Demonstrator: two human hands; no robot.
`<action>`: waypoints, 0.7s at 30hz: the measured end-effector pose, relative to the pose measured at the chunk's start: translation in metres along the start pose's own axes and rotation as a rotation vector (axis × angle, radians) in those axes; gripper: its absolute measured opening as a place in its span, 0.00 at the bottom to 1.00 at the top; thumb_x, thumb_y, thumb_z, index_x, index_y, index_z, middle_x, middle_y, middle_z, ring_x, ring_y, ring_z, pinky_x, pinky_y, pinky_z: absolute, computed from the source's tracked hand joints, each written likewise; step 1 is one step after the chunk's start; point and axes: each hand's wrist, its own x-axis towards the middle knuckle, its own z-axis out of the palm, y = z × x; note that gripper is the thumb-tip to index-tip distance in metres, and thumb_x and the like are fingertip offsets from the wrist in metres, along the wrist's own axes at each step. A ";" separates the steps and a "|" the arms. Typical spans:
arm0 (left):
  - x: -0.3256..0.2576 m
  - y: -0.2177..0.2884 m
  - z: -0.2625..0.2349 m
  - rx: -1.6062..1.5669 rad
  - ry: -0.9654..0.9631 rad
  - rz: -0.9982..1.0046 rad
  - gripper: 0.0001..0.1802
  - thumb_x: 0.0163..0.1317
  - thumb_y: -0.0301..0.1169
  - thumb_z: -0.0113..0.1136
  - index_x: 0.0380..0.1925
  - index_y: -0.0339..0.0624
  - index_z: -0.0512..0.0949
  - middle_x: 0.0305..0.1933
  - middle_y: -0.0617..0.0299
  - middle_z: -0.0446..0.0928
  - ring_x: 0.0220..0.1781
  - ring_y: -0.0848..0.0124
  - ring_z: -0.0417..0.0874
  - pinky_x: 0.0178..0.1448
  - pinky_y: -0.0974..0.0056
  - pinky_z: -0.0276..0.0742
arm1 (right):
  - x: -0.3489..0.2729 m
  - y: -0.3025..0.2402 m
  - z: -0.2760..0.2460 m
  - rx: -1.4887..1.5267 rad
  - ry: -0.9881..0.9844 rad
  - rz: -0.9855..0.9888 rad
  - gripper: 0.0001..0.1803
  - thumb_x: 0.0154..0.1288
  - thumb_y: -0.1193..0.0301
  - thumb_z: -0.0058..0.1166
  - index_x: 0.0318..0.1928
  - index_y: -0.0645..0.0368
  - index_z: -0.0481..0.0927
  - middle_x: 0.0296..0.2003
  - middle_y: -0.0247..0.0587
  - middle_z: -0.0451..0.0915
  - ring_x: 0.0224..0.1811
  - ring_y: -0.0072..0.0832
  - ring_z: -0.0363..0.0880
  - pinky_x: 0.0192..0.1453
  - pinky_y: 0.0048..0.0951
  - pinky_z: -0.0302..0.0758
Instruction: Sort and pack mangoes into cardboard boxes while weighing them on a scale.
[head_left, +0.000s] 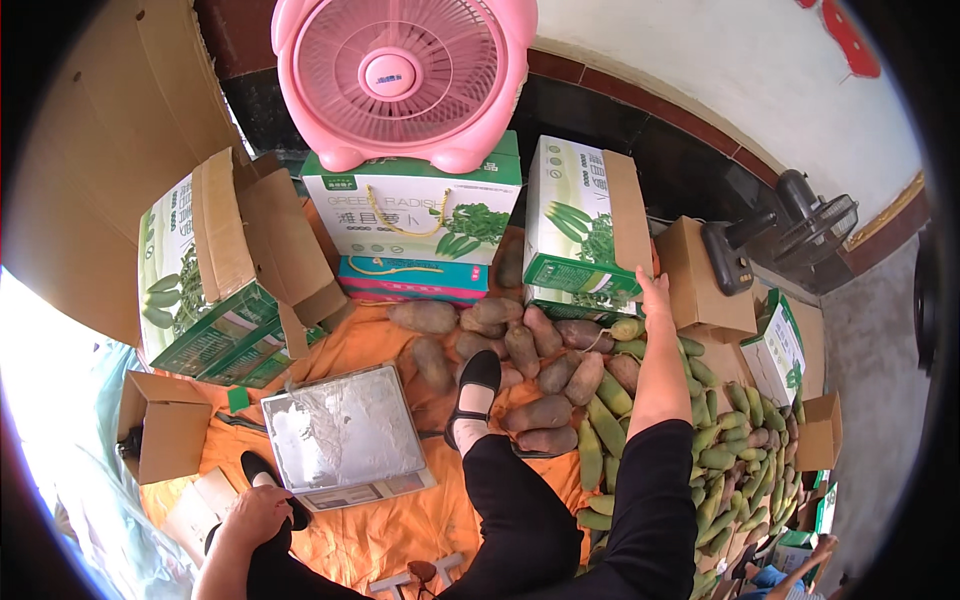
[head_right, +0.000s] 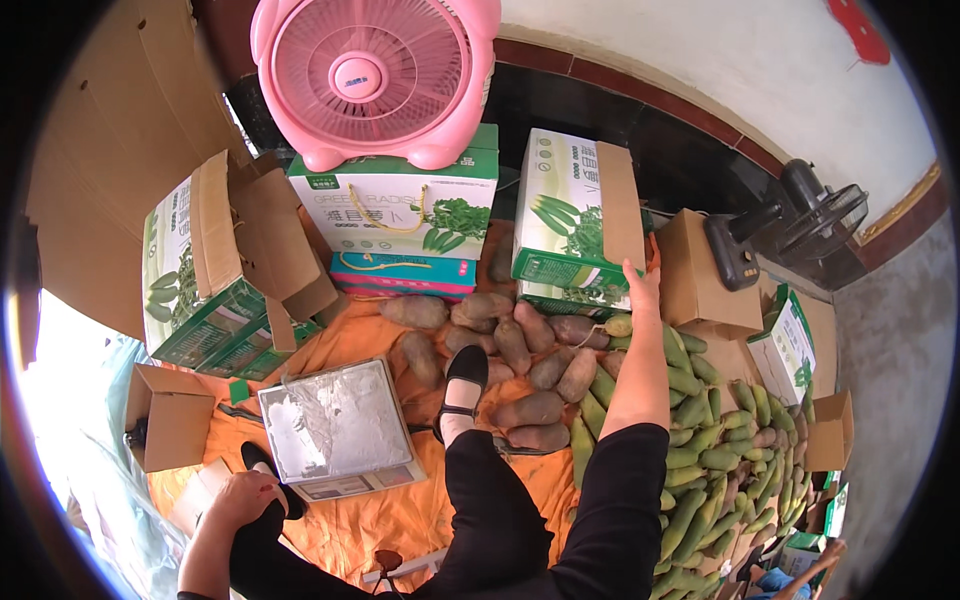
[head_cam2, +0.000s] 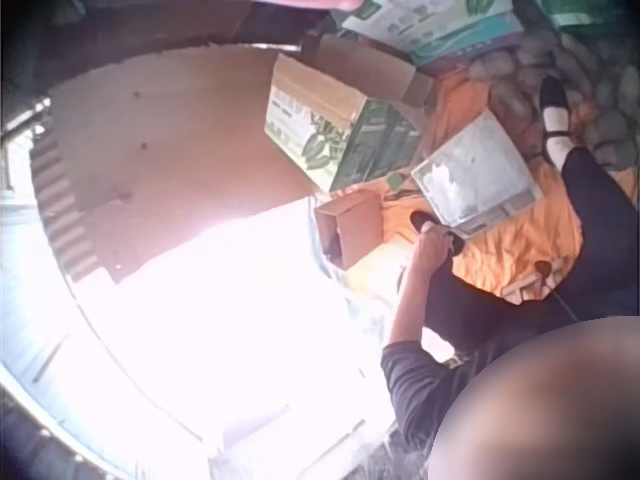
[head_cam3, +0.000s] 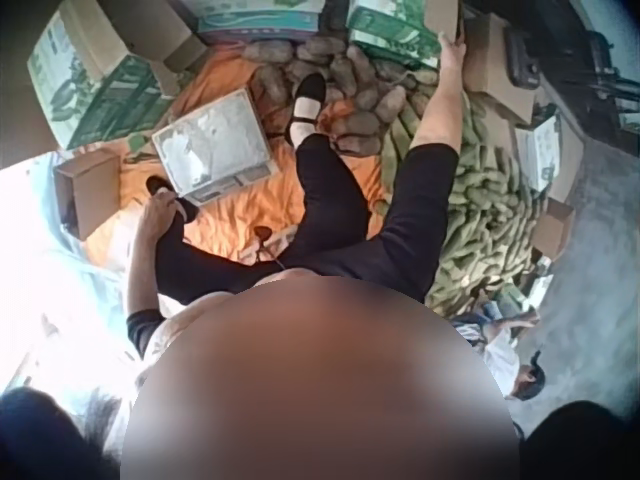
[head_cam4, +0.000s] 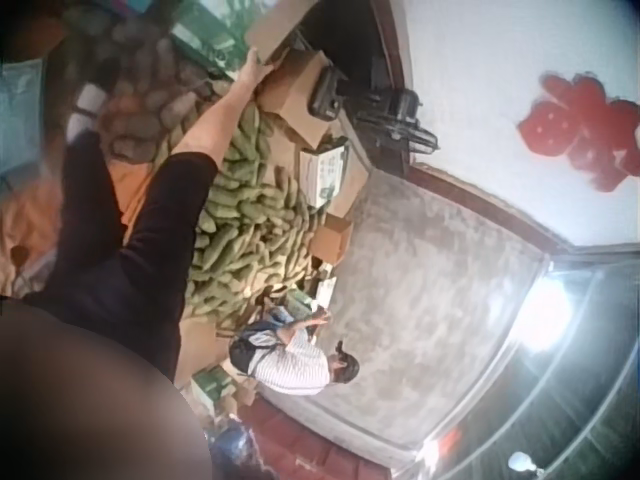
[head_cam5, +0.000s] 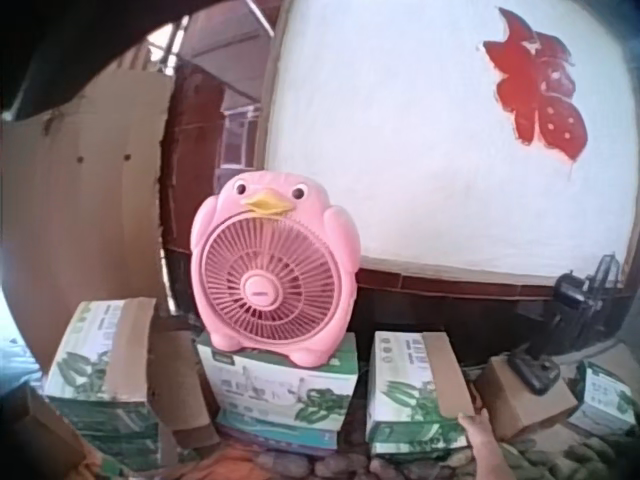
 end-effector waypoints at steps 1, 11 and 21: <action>0.001 0.003 -0.002 0.003 -0.015 0.004 0.14 0.53 0.33 0.55 0.38 0.42 0.83 0.37 0.48 0.82 0.41 0.51 0.82 0.50 0.53 0.77 | -0.002 -0.002 0.005 0.095 -0.059 0.000 0.61 0.54 0.46 0.63 0.73 0.62 0.38 0.73 0.53 0.45 0.75 0.39 0.46 0.72 0.36 0.53; -0.002 0.004 0.000 0.033 0.031 0.014 0.11 0.54 0.33 0.57 0.36 0.44 0.83 0.33 0.49 0.81 0.38 0.52 0.82 0.44 0.53 0.78 | -0.031 0.023 0.034 0.197 -0.127 0.250 0.17 0.53 0.54 0.68 0.37 0.48 0.78 0.28 0.27 0.73 0.28 0.21 0.70 0.38 0.30 0.69; -0.022 -0.014 0.003 -0.043 0.086 0.005 0.13 0.53 0.31 0.58 0.38 0.41 0.83 0.35 0.49 0.82 0.41 0.52 0.81 0.48 0.53 0.77 | -0.110 0.035 -0.030 0.578 -0.208 0.348 0.25 0.56 0.66 0.64 0.54 0.54 0.74 0.50 0.36 0.78 0.49 0.33 0.77 0.50 0.40 0.74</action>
